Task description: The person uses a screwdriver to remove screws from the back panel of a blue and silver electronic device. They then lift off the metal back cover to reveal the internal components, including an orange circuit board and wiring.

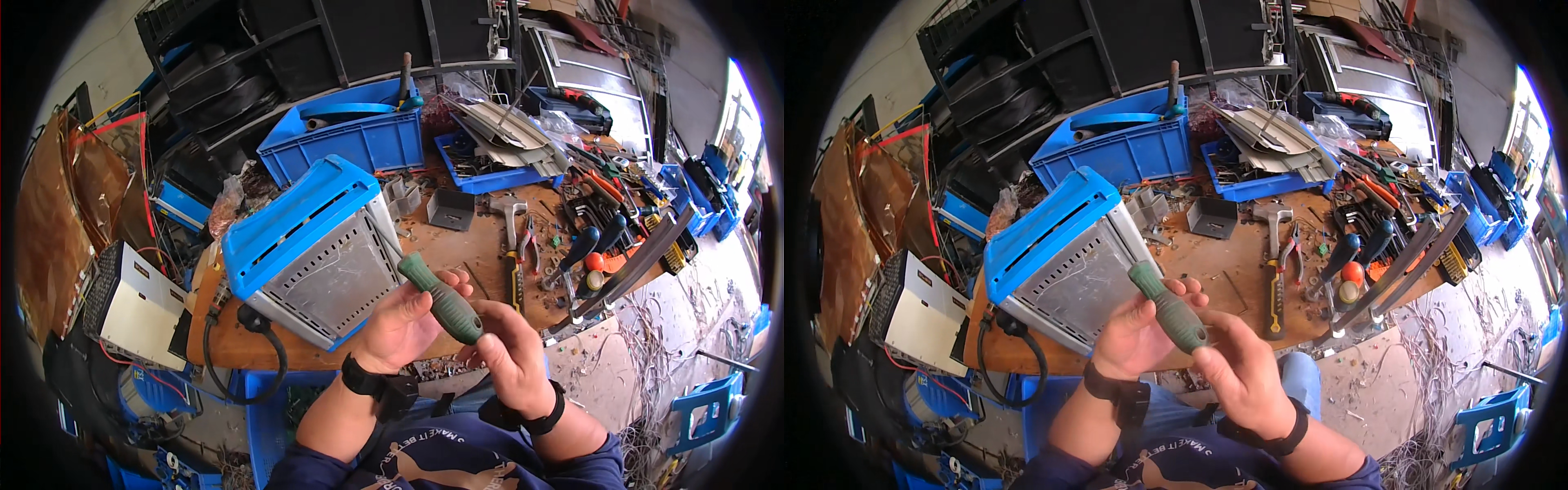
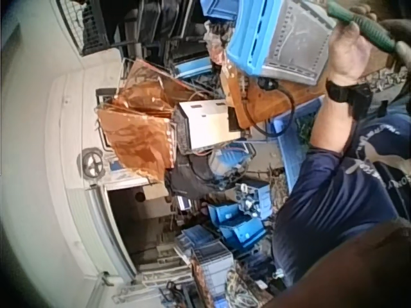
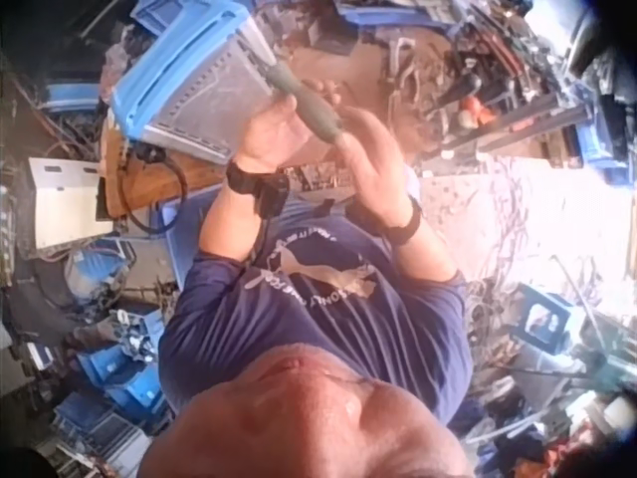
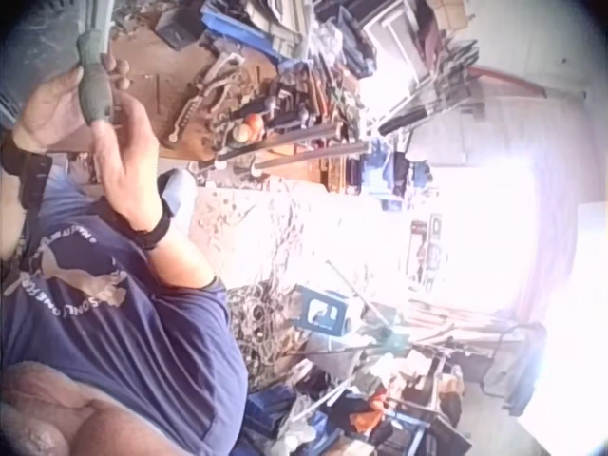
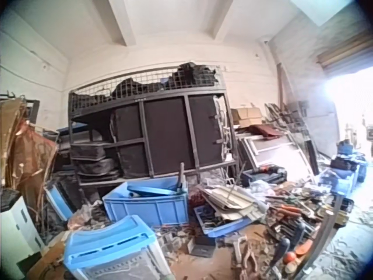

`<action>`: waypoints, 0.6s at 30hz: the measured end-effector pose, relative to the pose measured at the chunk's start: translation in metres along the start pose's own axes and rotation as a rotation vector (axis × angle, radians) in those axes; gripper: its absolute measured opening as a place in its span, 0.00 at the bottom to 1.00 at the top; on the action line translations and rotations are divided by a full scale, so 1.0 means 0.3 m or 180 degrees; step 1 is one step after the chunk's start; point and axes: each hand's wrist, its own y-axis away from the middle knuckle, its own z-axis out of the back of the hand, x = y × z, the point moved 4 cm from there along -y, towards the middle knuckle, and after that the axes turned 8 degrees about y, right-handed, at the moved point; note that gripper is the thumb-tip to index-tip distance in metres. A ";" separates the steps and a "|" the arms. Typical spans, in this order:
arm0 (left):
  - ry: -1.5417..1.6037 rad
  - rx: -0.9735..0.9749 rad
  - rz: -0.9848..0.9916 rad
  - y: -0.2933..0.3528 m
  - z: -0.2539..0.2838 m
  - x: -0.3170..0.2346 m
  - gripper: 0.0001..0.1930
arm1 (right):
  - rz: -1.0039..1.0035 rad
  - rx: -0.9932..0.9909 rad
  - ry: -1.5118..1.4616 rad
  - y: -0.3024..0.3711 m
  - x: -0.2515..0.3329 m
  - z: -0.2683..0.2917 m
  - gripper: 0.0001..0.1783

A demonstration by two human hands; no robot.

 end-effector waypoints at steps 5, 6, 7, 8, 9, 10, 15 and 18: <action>-0.0101 0.0139 0.0090 -0.016 -0.029 0.000 0.29 | -0.0534 -0.0022 -0.0636 -0.012 0.007 -0.012 0.25; -0.0106 0.0109 0.0119 -0.022 -0.051 0.002 0.30 | -0.0372 -0.0231 -0.0596 -0.007 0.002 -0.006 0.24; -0.0109 0.0087 0.0156 -0.029 -0.064 0.002 0.31 | 0.0027 -0.0366 0.0091 -0.005 -0.019 0.002 0.22; -0.0207 -0.0005 0.0102 -0.026 -0.051 0.002 0.31 | 0.0590 -0.0464 0.1019 -0.012 0.031 0.010 0.22; -0.0282 -0.0075 0.0077 -0.014 -0.037 0.000 0.31 | 0.0961 -0.0521 0.1690 -0.010 0.044 0.006 0.24; -0.0355 -0.0141 0.0058 -0.004 -0.026 0.011 0.31 | 0.1310 -0.0555 0.2373 -0.006 0.047 0.000 0.26; -0.0534 -0.0593 -0.0154 0.030 -0.016 0.002 0.25 | 0.1954 -0.0616 0.2751 0.000 0.057 -0.020 0.29; -0.0401 -0.0457 -0.0079 0.013 -0.017 0.000 0.26 | 0.1481 -0.0689 0.1953 -0.004 0.059 0.001 0.29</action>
